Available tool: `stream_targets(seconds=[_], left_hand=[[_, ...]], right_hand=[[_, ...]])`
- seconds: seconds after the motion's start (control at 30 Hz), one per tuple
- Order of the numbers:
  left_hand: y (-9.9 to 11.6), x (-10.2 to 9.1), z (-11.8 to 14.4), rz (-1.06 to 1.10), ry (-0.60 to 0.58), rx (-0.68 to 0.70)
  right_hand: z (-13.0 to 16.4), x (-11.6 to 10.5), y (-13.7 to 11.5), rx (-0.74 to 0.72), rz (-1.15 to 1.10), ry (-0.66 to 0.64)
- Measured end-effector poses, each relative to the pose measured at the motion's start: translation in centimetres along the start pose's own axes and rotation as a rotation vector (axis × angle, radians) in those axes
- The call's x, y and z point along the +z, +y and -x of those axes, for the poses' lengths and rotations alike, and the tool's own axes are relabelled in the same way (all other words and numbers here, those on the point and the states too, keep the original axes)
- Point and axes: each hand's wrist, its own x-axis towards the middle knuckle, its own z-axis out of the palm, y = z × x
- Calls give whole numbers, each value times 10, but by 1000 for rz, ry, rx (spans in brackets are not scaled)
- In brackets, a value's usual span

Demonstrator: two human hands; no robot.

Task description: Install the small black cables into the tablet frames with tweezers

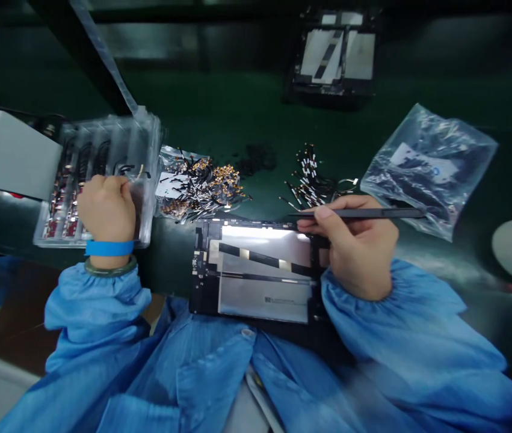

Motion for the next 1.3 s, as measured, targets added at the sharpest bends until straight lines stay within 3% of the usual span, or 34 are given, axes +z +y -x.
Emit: stream_targets(seconds=[0.13, 0.23, 0.33, 0.43, 0.53, 0.77, 0.83, 0.93, 1.0, 1.07, 1.17, 1.3], left_hand=[[13, -12, 14, 212, 86, 77], [42, -15, 35, 573, -124, 108], [73, -9, 53, 731, -334, 125], [92, 0, 62, 839, -487, 142], [97, 7, 69, 893, -561, 160], [100, 17, 83, 805, -442, 297], [101, 18, 79, 881, -467, 226], [102, 17, 70, 1085, -552, -5], [104, 14, 65, 1223, -643, -150], [108, 12, 64, 1305, -748, -222], [115, 10, 67, 1338, -865, -219], [119, 15, 73, 1363, -875, -198]], right_hand=[[1, -3, -12, -330, 32, -131], [3, 4, -25, -630, 296, -316], [5, 19, -31, -793, 499, -507], [5, 32, -26, -817, 598, -536], [6, 37, -17, -839, 713, -495], [11, 39, -14, -981, 949, -394], [7, 35, -18, -989, 955, -309], [0, 25, -24, -904, 856, -89], [-2, 21, -26, -861, 775, -21], [0, 21, -25, -859, 727, -83], [3, 25, -21, -887, 686, -251], [1, 27, -24, -830, 526, -310]])
